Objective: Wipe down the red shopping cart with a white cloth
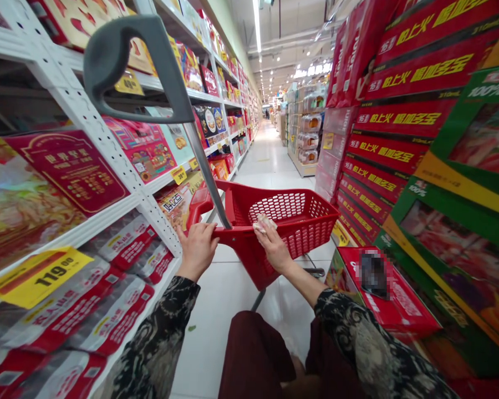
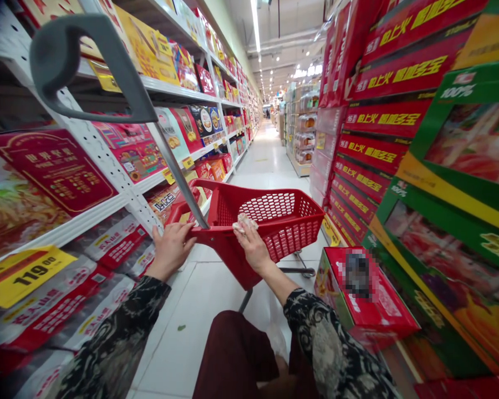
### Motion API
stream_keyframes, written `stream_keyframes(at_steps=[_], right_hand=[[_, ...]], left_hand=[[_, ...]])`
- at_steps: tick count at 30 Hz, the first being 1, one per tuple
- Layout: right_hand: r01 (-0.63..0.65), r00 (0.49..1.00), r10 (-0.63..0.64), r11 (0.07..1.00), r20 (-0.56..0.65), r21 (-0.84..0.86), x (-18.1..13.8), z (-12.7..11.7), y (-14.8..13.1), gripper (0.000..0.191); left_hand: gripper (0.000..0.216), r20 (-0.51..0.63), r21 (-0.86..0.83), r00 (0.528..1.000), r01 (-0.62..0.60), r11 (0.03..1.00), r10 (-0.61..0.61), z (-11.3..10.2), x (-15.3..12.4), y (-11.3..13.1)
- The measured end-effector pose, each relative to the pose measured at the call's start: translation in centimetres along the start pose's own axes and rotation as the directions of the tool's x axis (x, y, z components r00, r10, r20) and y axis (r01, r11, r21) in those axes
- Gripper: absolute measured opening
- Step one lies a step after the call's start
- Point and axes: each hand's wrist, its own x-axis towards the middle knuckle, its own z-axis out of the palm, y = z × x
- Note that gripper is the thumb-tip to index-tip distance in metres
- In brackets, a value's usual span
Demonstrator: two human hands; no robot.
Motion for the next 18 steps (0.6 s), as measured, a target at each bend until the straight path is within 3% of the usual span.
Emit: stream_keyframes(at_steps=[5,9,14,18], right_hand=[[-0.152,0.988,0.152,0.988,-0.029,0.023,1.2,-0.4,0.8,0.056],[-0.272,0.958,0.275,0.961,-0.080,0.049,2.8,-0.7,-0.7,0.052],[-0.217,0.975,0.219,0.974,-0.023,0.064,3.8,-0.7,-3.3,0.053],[-0.206,0.977,0.208,0.977,-0.036,0.058,2.9,-1.0,-2.3,0.054]], left_hand=[[0.033,0.004,0.040,0.999,-0.032,0.999,0.032,0.5,0.6,1.3],[0.034,0.010,0.063,0.998,-0.055,0.997,0.054,1.3,1.2,2.9],[0.036,0.002,0.073,0.996,-0.084,0.994,0.084,2.1,2.1,5.2],[0.038,-0.002,0.043,0.994,-0.111,0.993,0.111,1.9,2.7,7.2]])
